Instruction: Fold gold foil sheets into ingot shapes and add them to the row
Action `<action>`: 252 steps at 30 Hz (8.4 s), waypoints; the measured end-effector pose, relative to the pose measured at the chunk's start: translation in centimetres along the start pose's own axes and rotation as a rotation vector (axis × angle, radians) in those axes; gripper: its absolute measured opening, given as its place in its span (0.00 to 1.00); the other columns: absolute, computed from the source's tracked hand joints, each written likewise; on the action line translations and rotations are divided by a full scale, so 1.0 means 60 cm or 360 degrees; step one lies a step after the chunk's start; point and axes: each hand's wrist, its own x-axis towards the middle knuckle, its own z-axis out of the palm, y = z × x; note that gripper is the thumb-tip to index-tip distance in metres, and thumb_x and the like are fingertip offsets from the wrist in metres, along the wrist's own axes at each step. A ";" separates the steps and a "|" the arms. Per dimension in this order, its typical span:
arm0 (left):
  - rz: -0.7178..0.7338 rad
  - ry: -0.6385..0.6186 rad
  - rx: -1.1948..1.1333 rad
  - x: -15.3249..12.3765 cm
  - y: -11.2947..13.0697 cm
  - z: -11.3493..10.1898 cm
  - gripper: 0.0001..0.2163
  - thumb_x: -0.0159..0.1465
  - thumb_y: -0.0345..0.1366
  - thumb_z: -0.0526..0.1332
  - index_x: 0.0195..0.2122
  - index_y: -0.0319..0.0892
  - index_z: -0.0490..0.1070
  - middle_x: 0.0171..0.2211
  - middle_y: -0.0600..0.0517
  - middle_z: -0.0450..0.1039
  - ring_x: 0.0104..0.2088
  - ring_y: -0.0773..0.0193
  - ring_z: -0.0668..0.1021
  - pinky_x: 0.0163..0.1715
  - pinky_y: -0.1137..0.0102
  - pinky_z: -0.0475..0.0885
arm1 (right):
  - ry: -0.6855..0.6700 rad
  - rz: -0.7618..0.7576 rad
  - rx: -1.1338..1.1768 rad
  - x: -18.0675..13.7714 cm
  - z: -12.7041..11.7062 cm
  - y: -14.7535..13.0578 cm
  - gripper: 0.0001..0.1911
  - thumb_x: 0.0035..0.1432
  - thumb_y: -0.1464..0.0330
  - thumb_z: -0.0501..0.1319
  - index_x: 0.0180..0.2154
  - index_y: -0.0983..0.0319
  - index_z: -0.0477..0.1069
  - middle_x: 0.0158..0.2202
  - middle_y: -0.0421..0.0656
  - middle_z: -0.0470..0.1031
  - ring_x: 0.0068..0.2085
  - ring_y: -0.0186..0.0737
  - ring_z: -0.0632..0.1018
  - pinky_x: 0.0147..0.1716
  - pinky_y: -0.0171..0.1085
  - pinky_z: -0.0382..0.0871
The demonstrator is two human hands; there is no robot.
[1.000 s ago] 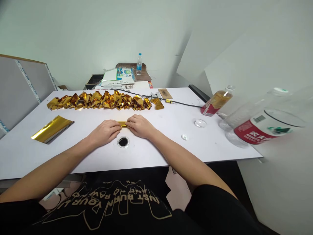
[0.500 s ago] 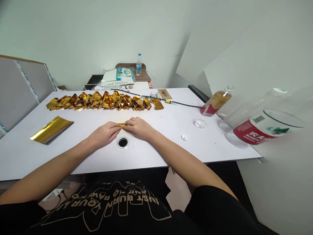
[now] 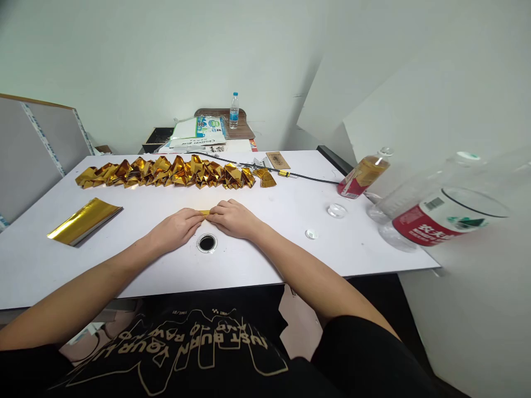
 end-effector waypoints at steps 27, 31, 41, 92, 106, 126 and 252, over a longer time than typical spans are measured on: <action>-0.0003 -0.0066 -0.0145 0.003 -0.001 -0.010 0.15 0.75 0.34 0.54 0.53 0.44 0.80 0.53 0.43 0.80 0.53 0.51 0.79 0.57 0.52 0.78 | -0.0086 0.0058 0.0034 0.007 -0.008 -0.010 0.15 0.75 0.64 0.58 0.53 0.60 0.80 0.49 0.50 0.82 0.48 0.49 0.75 0.44 0.45 0.62; -0.0009 -0.0077 -0.0083 0.004 -0.001 -0.020 0.15 0.75 0.35 0.55 0.50 0.44 0.82 0.51 0.44 0.81 0.51 0.51 0.80 0.54 0.53 0.78 | -0.0046 0.0037 0.0040 0.010 -0.007 -0.009 0.16 0.76 0.61 0.57 0.51 0.60 0.81 0.47 0.50 0.82 0.46 0.48 0.76 0.46 0.46 0.62; 0.0095 -0.0244 0.0013 0.022 -0.004 -0.038 0.13 0.75 0.38 0.57 0.50 0.44 0.80 0.48 0.45 0.82 0.48 0.51 0.81 0.50 0.55 0.76 | -0.0014 0.0015 0.0064 0.017 0.007 0.005 0.12 0.75 0.64 0.58 0.46 0.60 0.81 0.44 0.47 0.83 0.45 0.46 0.76 0.46 0.46 0.61; -0.0076 -0.0008 -0.0161 -0.001 -0.028 -0.047 0.15 0.71 0.36 0.58 0.54 0.45 0.80 0.54 0.46 0.81 0.54 0.49 0.74 0.59 0.49 0.72 | 0.0042 0.0195 0.0544 -0.031 -0.016 0.044 0.13 0.70 0.65 0.61 0.45 0.58 0.85 0.57 0.48 0.82 0.60 0.53 0.80 0.62 0.56 0.73; -0.0294 0.0040 -0.0135 -0.008 -0.033 -0.054 0.09 0.71 0.37 0.59 0.37 0.45 0.80 0.50 0.46 0.81 0.52 0.49 0.77 0.53 0.51 0.73 | -0.0095 0.0515 0.0433 -0.035 -0.054 0.031 0.07 0.66 0.67 0.62 0.38 0.59 0.79 0.49 0.47 0.83 0.50 0.50 0.80 0.53 0.52 0.71; -0.0152 0.0288 -0.0052 0.014 -0.049 -0.029 0.12 0.69 0.27 0.63 0.48 0.52 0.79 0.49 0.52 0.83 0.53 0.53 0.78 0.55 0.55 0.74 | 0.0091 0.0508 0.0231 -0.019 -0.016 0.014 0.14 0.71 0.71 0.61 0.52 0.50 0.79 0.58 0.42 0.80 0.58 0.55 0.72 0.55 0.56 0.60; 0.0064 -0.0039 -0.0054 0.012 -0.035 -0.021 0.19 0.62 0.25 0.60 0.50 0.50 0.83 0.49 0.52 0.85 0.52 0.49 0.79 0.48 0.55 0.75 | -0.0147 0.0367 0.0247 0.018 -0.018 -0.026 0.18 0.65 0.72 0.60 0.52 0.56 0.81 0.51 0.44 0.85 0.52 0.54 0.75 0.59 0.59 0.56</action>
